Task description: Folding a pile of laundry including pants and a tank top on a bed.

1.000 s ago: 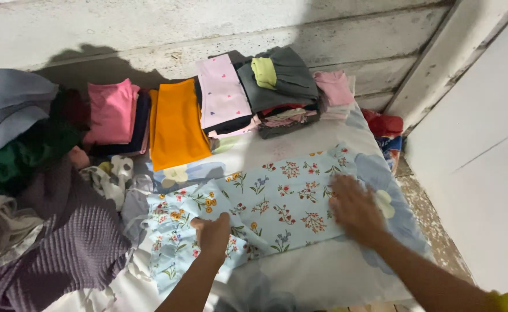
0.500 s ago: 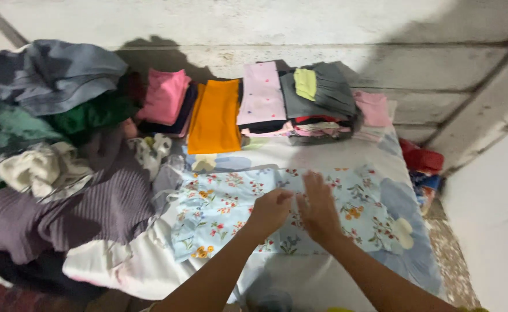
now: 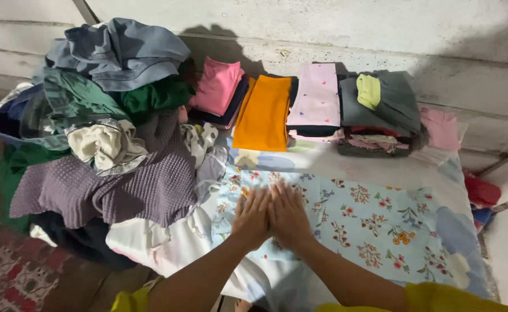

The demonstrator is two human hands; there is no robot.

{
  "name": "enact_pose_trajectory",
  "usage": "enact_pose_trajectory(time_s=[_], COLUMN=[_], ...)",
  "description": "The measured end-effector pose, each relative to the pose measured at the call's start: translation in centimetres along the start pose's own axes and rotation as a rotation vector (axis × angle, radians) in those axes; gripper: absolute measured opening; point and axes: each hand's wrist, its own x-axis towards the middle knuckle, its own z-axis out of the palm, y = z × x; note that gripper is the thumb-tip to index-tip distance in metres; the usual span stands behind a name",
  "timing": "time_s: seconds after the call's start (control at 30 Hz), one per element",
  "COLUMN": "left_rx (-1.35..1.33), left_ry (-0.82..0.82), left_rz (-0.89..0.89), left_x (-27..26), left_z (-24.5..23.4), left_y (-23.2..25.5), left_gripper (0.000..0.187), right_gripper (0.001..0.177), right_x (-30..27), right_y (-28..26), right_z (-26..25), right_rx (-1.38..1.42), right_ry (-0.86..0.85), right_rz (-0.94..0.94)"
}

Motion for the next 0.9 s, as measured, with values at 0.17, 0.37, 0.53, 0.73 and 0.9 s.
enact_pose_trajectory(time_s=[0.17,0.37,0.53,0.73,0.9], left_rx=[-0.195,-0.175,-0.209,-0.21,-0.241], left_ry=[-0.156,0.018,0.076,0.129,-0.015], left_rz=[-0.064,-0.078,-0.056,-0.006,-0.006], left_x=[-1.6,-2.3,-2.8,-2.7,-2.7], left_z=[-4.1,-3.3,-2.8,-4.1,-3.7], left_y=[-3.4,-5.5,-6.2,-7.1,-7.9], left_gripper=[0.068,0.068,0.068,0.069,0.067], right_gripper=[0.068,0.065,0.064,0.06,0.062], right_x=[-0.7,2.7,5.1,5.7,4.7], right_y=[2.4,-0.7,-3.9,-0.7,1.5], right_z=[-3.4,-4.3,0.6,-2.7,-4.4], right_rx=[-0.038,-0.204,-0.06,-0.117,-0.248], right_ry=[-0.13,-0.159,-0.297,-0.224,-0.352], right_rz=[0.152,0.329,0.163,-0.104,0.29])
